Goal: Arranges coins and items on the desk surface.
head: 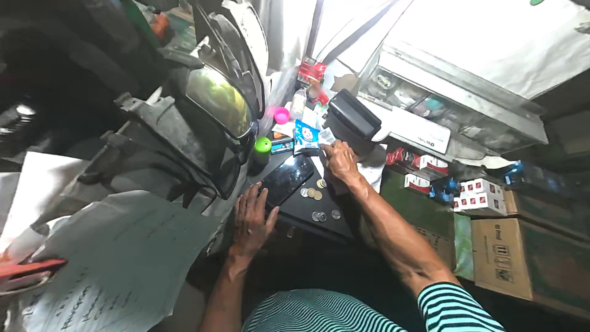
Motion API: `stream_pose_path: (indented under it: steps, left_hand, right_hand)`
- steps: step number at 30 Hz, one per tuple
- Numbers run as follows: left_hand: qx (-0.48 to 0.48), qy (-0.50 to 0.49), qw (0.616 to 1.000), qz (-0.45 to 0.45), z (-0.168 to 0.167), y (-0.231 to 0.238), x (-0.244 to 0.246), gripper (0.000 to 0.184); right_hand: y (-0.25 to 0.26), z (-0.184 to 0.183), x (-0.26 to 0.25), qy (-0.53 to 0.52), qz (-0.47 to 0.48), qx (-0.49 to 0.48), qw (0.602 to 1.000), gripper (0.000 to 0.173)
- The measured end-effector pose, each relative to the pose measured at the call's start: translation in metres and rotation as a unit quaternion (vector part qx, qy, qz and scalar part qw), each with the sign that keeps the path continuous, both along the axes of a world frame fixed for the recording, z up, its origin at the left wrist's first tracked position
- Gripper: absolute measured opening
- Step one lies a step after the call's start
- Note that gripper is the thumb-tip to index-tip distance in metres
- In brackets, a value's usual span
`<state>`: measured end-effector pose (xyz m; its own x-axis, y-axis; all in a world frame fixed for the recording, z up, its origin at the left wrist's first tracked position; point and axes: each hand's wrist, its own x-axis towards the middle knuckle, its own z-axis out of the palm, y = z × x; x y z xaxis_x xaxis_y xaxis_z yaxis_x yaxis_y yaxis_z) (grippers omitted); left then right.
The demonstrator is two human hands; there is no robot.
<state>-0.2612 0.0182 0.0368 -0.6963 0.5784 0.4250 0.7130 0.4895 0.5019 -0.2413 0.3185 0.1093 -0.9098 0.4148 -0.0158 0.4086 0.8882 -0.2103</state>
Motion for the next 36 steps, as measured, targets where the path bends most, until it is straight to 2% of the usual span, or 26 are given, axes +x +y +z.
stream_pose_path:
  steps: [2, 6, 15, 19, 25, 30, 36]
  left_hand:
    - [-0.001, -0.003, 1.0, 0.001, -0.001, -0.001, 0.0, 0.052]
    - [0.004, -0.005, 1.0, 0.008, 0.0, 0.001, 0.001, 0.052]
    - [0.023, -0.003, 1.0, 0.013, -0.007, 0.002, 0.001, 0.051]
    - [0.021, -0.001, 1.0, 0.011, -0.007, 0.001, 0.001, 0.052]
    - [0.03, 0.005, 1.0, 0.008, -0.01, 0.001, 0.0, 0.052]
    - [0.039, -0.005, 0.999, 0.017, -0.008, 0.004, -0.001, 0.054]
    - [0.04, -0.026, 0.998, 0.03, -0.007, 0.006, 0.003, 0.055]
  right_hand:
    - [0.0, -0.003, -0.006, 0.041, 0.008, -0.01, 0.999, 0.046]
    - [0.005, -0.012, -0.019, 0.056, 0.026, -0.016, 0.998, 0.046]
    - [-0.009, 0.003, -0.032, -0.041, -0.027, -0.01, 0.999, 0.029]
    - [-0.011, 0.007, -0.027, -0.061, -0.044, -0.008, 0.997, 0.031]
    - [-0.018, 0.005, -0.019, -0.075, -0.011, 0.056, 0.995, 0.026]
    - [0.006, 0.012, -0.024, -0.084, -0.042, -0.102, 0.99, 0.036]
    - [0.009, 0.018, -0.01, -0.05, -0.055, -0.156, 0.985, 0.028]
